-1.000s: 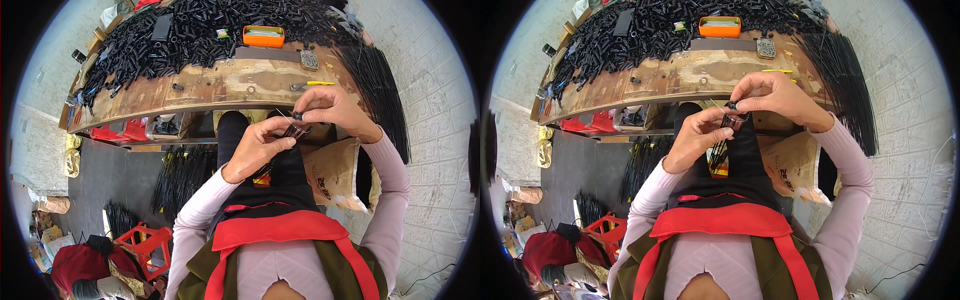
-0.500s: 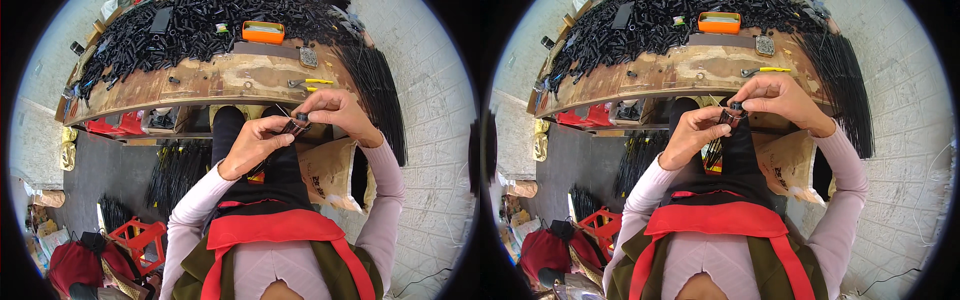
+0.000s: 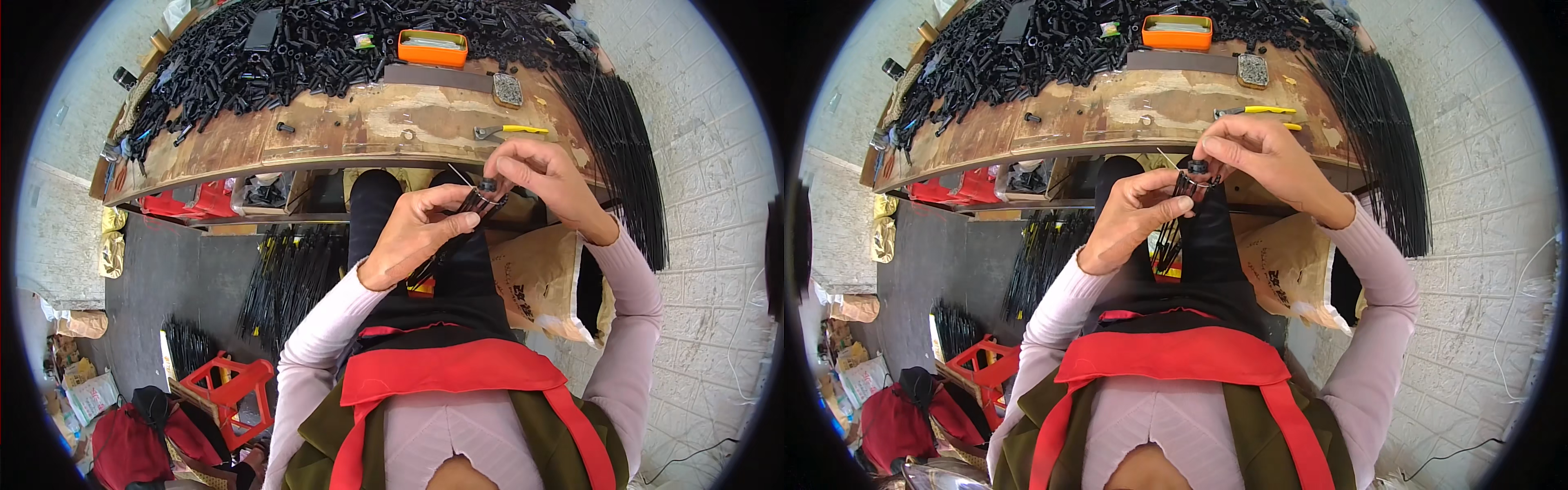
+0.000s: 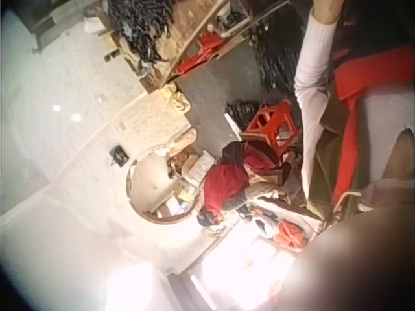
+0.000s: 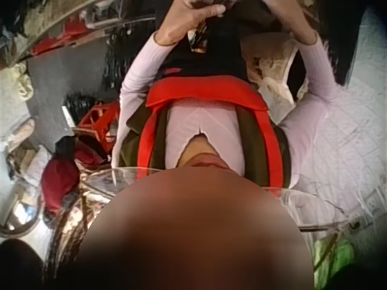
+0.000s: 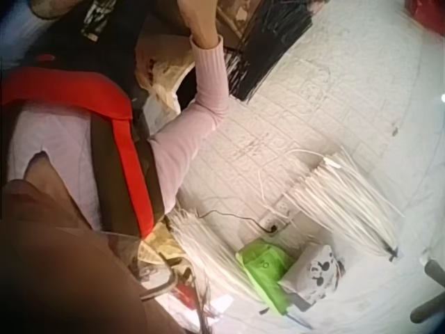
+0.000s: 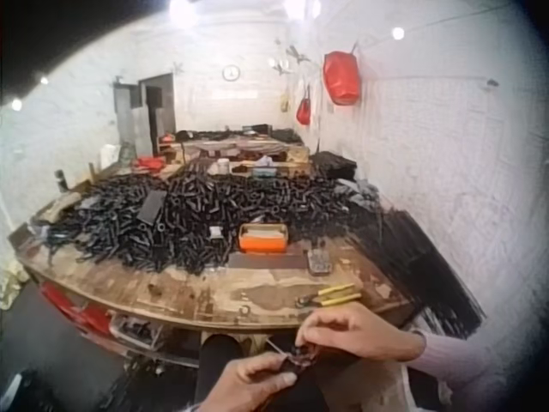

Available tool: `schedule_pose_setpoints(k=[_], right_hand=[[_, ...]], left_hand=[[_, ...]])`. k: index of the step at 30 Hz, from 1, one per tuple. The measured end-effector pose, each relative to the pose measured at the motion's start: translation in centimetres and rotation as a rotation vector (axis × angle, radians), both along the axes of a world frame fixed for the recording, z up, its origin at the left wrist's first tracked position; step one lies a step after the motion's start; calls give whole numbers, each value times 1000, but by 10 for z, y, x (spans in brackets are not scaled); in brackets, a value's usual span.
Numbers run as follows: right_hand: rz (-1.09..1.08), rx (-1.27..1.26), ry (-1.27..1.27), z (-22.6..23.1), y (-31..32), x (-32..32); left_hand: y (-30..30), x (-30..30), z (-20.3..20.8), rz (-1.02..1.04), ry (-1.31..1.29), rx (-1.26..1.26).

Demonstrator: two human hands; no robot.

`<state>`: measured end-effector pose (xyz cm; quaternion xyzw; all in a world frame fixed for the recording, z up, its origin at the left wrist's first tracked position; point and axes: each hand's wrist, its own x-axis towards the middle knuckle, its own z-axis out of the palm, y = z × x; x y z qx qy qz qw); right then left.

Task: Assembling and preparing bundles of black cables using hand tools at a workbench.

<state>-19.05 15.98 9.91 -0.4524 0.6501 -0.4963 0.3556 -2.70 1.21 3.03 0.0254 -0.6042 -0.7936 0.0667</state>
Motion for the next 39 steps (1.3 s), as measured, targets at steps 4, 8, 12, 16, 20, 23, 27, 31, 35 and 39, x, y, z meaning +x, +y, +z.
schedule_pose_setpoints(k=[4,8,12,16,20,23,27,31,35,39], right_hand=[[-20,8,7,-1,-1,4],[-30,-6,48,1,0,8],[-41,-33,87,4,5,14],[-44,-73,95,1,9,11],[7,-168,283,2,12,13],[15,-255,354,-2,13,19],[-34,-316,352,-6,26,22],[-65,-312,261,-12,37,14],[14,-383,50,-19,44,1],[99,-475,-82,-31,46,-10]], left_hand=[[1,1,1,6,-6,18],[2,2,0,41,5,26],[7,0,-5,85,33,-6],[12,0,-3,113,47,-20],[20,3,-2,193,68,-18],[29,4,0,233,74,-24],[35,0,3,206,135,96],[31,-2,4,153,93,137],[36,-9,3,14,39,152],[41,-15,0,-39,36,170]])
